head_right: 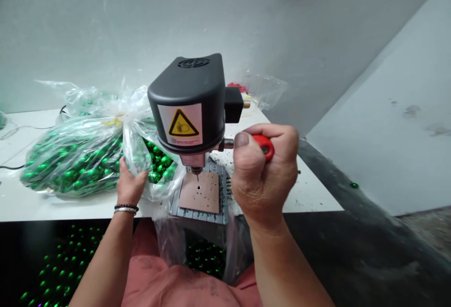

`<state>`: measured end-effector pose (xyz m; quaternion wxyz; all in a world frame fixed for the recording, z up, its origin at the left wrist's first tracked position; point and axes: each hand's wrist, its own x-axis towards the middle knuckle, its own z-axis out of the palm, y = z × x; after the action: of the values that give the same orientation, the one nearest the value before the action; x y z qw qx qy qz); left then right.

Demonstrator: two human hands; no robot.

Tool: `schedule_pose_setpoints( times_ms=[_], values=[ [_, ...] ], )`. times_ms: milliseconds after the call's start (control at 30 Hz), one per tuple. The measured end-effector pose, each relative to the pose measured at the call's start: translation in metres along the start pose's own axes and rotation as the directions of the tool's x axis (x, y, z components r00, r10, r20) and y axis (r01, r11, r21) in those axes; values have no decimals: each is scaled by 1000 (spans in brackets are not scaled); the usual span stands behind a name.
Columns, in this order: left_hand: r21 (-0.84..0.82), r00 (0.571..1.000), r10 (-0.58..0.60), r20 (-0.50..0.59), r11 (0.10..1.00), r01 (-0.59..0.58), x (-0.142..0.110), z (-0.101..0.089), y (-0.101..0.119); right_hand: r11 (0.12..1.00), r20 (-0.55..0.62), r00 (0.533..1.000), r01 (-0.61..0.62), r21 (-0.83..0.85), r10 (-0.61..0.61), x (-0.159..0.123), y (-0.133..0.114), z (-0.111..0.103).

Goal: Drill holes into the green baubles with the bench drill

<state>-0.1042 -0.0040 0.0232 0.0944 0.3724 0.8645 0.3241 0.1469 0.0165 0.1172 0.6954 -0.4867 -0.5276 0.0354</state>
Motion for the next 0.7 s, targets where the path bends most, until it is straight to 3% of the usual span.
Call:
schedule_pose_setpoints(
  times_ms=[200, 300, 333, 400, 467, 500, 567, 633, 700],
  values=[
    [54, 996, -26, -84, 998, 31, 3, -18, -45, 1000, 2, 1000, -11, 25, 11, -2, 0, -1],
    [137, 980, 118, -161, 986, -96, -8, -20, -50, 1000, -2, 1000, -16, 19, 16, -3, 1, -2],
    [173, 952, 197, -236, 972, -159, -12, -20, -47, 1000, -1, 1000, -11, 11, 11, -3, 1, -2],
    [212, 846, 360, -394, 931, -297, -18, -21, -34, 1000, 7, 1000, -1, -3, 1, -3, 1, -3],
    [177, 760, 479, -440, 875, -450, -19, -19, -16, 1000, 26, 1000, 14, -5, -14, -3, 1, -4],
    [142, 752, 528, -394, 844, -518, -18, -17, -7, 1000, 31, 999, 23, -4, -23, -3, 1, -4],
    [116, 779, 605, -167, 796, -594, -12, -7, 8, 999, 36, 999, 39, -4, -38, -3, 0, -5],
    [182, 822, 567, 57, 803, -567, -5, 8, 15, 999, 39, 999, 37, -4, -37, -4, -1, -6],
    [264, 865, 463, 195, 825, -500, -1, 24, 15, 999, 53, 998, 32, -5, -32, -4, -2, -7]
  ],
)
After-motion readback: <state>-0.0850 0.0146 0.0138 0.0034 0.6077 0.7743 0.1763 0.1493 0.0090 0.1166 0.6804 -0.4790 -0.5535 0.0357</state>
